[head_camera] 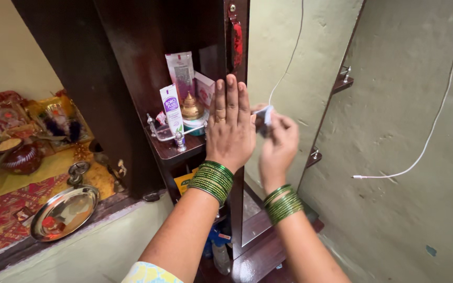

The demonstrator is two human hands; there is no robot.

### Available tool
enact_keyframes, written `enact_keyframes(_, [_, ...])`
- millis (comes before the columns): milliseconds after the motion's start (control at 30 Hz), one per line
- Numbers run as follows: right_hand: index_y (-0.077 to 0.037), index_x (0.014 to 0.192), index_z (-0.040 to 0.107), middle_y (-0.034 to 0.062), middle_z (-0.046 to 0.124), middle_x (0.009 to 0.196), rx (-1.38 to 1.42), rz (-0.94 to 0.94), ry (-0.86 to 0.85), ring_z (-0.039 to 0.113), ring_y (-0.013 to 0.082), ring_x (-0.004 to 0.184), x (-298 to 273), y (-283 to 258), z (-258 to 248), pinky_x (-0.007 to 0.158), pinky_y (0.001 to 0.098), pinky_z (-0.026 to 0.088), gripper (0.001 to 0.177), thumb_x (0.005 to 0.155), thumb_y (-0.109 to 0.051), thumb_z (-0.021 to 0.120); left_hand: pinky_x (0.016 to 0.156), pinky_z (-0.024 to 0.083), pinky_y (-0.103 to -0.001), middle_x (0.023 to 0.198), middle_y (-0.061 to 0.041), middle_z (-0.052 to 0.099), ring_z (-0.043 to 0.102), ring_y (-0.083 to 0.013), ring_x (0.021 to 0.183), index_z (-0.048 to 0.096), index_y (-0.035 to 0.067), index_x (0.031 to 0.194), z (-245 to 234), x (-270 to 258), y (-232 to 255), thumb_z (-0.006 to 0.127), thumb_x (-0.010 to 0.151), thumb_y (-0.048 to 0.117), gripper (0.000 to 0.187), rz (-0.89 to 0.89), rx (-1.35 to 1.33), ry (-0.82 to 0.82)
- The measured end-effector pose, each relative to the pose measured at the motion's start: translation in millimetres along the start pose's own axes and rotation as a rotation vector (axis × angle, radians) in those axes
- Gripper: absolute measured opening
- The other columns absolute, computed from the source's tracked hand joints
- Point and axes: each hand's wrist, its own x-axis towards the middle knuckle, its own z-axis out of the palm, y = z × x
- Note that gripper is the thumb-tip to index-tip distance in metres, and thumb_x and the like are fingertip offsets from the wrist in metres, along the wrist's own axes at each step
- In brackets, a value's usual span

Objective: The person wipes the surface of a tall, narrow mirror attached to a wooden cabinet using a small white cloth. They clean the mirror from top to bottom, moving the cloth in vertical strokes while holding the cabinet edge with the other hand.

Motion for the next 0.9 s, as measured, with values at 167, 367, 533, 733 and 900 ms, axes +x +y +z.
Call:
enact_keyframes(167, [-0.007, 0.126, 0.072, 0.0140, 0.065, 0.119, -0.123, -0.165, -0.111, 0.062, 0.0290, 0.111, -6.2, -31.6, -4.9, 0.094, 0.0348, 0.052, 0.047, 0.086, 0.014, 0.060, 0.136, 0.012, -0.048, 0.175, -0.016, -0.001, 0.002, -0.0336, 0.164, 0.004, 0.003, 0.167, 4.1, 0.1, -0.7, 0.056, 0.108, 0.023, 0.082, 0.006, -0.009, 0.055])
enact_keyframes(367, [-0.005, 0.128, 0.070, 0.0126, 0.062, 0.119, -0.039, -0.112, 0.012, 0.063, 0.0252, 0.111, 35.0, 19.9, -9.0, 0.095, 0.0334, 0.054, 0.051, 0.086, 0.017, 0.053, 0.135, 0.014, -0.049, 0.174, -0.017, 0.004, 0.005, -0.0360, 0.163, 0.010, 0.001, 0.166, 4.1, 0.0, -1.7, 0.057, 0.105, 0.021, 0.080, -0.018, -0.004, 0.000])
enact_keyframes(533, [-0.003, 0.128, 0.073, 0.0114, 0.062, 0.115, -0.086, -0.035, 0.107, 0.065, 0.0194, 0.100, 74.1, 87.3, -19.7, 0.086, 0.0298, 0.054, 0.036, 0.097, 0.010, 0.059, 0.134, 0.015, -0.049, 0.174, -0.017, 0.005, 0.006, -0.0365, 0.163, 0.012, 0.000, 0.165, 3.4, 1.2, -1.9, 0.061, 0.104, 0.025, 0.082, -0.002, -0.014, 0.020])
enact_keyframes(733, [0.000, 0.119, 0.074, 0.0129, 0.072, 0.113, -0.112, 0.012, 0.202, 0.070, 0.0200, 0.099, 124.5, 142.1, -29.7, 0.088, 0.0313, 0.056, 0.025, 0.095, 0.003, 0.070, 0.133, 0.016, -0.050, 0.173, -0.018, 0.005, 0.006, -0.0379, 0.162, 0.013, -0.001, 0.165, 1.1, 2.9, -2.2, 0.065, 0.101, 0.032, 0.089, 0.007, -0.028, 0.029])
enact_keyframes(900, [-0.001, 0.123, 0.073, 0.0123, 0.073, 0.113, -0.022, 0.041, 0.171, 0.070, 0.0204, 0.102, 124.8, 104.6, -17.9, 0.092, 0.0325, 0.055, 0.029, 0.095, 0.002, 0.069, 0.131, 0.017, -0.050, 0.173, -0.018, 0.006, 0.008, -0.0379, 0.161, 0.013, -0.001, 0.164, -0.7, 3.5, -1.3, 0.065, 0.100, 0.034, 0.090, -0.006, 0.000, 0.006])
